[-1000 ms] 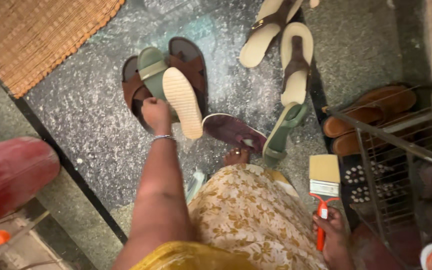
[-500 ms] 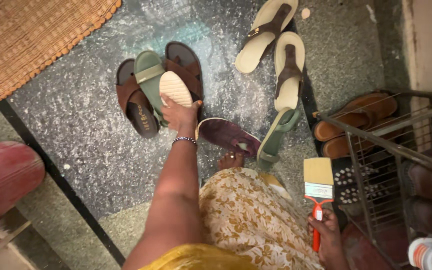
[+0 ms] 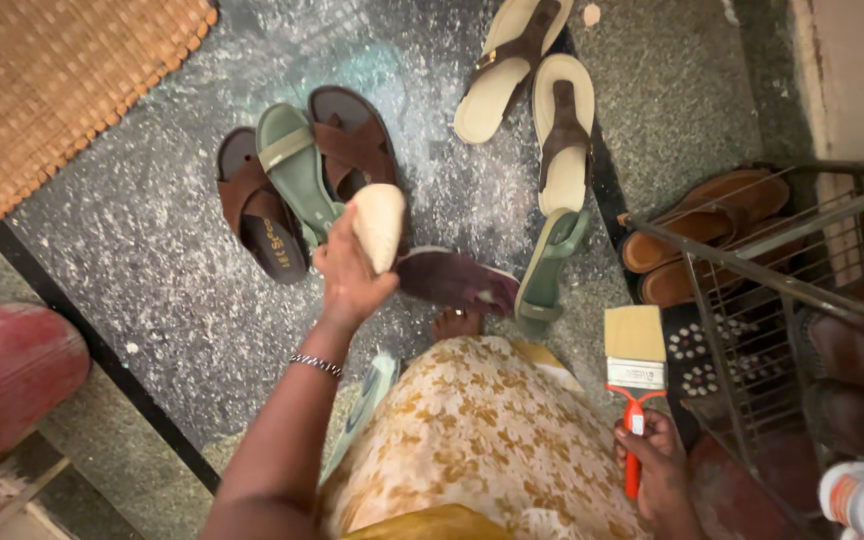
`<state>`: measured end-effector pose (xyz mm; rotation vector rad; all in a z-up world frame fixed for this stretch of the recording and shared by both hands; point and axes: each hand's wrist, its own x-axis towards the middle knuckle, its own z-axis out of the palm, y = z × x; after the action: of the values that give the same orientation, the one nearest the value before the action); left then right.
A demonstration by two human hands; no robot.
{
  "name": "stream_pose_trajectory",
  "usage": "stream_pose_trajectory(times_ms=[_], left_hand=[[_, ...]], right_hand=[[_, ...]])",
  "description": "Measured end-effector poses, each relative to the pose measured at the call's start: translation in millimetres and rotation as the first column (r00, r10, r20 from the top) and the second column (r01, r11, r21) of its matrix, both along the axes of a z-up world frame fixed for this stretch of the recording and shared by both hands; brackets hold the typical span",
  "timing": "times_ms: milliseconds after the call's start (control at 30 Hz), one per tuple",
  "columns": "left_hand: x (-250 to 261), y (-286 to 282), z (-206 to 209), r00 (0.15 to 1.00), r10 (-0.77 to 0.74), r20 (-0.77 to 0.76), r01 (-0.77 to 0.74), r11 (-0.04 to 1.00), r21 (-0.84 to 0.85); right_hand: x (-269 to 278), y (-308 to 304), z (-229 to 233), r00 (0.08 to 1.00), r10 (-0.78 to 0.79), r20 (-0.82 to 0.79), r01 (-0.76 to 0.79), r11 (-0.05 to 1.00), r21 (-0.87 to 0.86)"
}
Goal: The person sits on the floor and uses a brush to clean several pairs of shoes, including sneakers and sandals. They pick up each shoe, brush the upper and sole, and place the cleaned shoes onto a metal shoe rack.
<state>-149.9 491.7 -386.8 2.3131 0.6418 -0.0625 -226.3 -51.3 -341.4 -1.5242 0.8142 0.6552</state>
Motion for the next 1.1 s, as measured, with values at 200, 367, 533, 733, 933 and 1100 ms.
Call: stream_pose_trajectory(times_ms=[200,367,533,733,933,1100], left_hand=[[35.2,-7.0,34.8,0.948,-0.263,0.181,0.303,0.919,-0.252],[100.3,-12.4,-50.9,0.993,0.095,-0.076,-0.121,0.72,-0.683],[97.9,-50.6,-95.7,0.858,0.404,-0.317,-0.317,0.902,0.292],[71.6,-102.4,-133.3,0.967,0.054,-0.247,0.026,0.95,0.311],[45.8,-107.3,-104.4,0.852,-0.311,-0.422,0.437,0.866,0.242],[40.4,-103.2,-84.7,0.821,-0.466,-0.329,0.57,0.692,0.443]], right_hand=[[0.7,-7.6,-10.3,0.999,-0.042,-0.005,0.043,0.997,0.062],[0.1,-3.6,-11.2,0.999,-0.002,-0.033,0.004,0.998,0.066],[3.5,4.1,1.5,0.999,-0.034,-0.041,0.037,0.996,0.078],[11.9,15.6,10.9,0.994,-0.057,-0.09,0.067,0.992,0.112],[15.3,26.6,22.8,0.995,-0.051,-0.083,0.064,0.985,0.16],[16.2,32.3,25.4,0.997,-0.029,-0.078,0.041,0.987,0.158]])
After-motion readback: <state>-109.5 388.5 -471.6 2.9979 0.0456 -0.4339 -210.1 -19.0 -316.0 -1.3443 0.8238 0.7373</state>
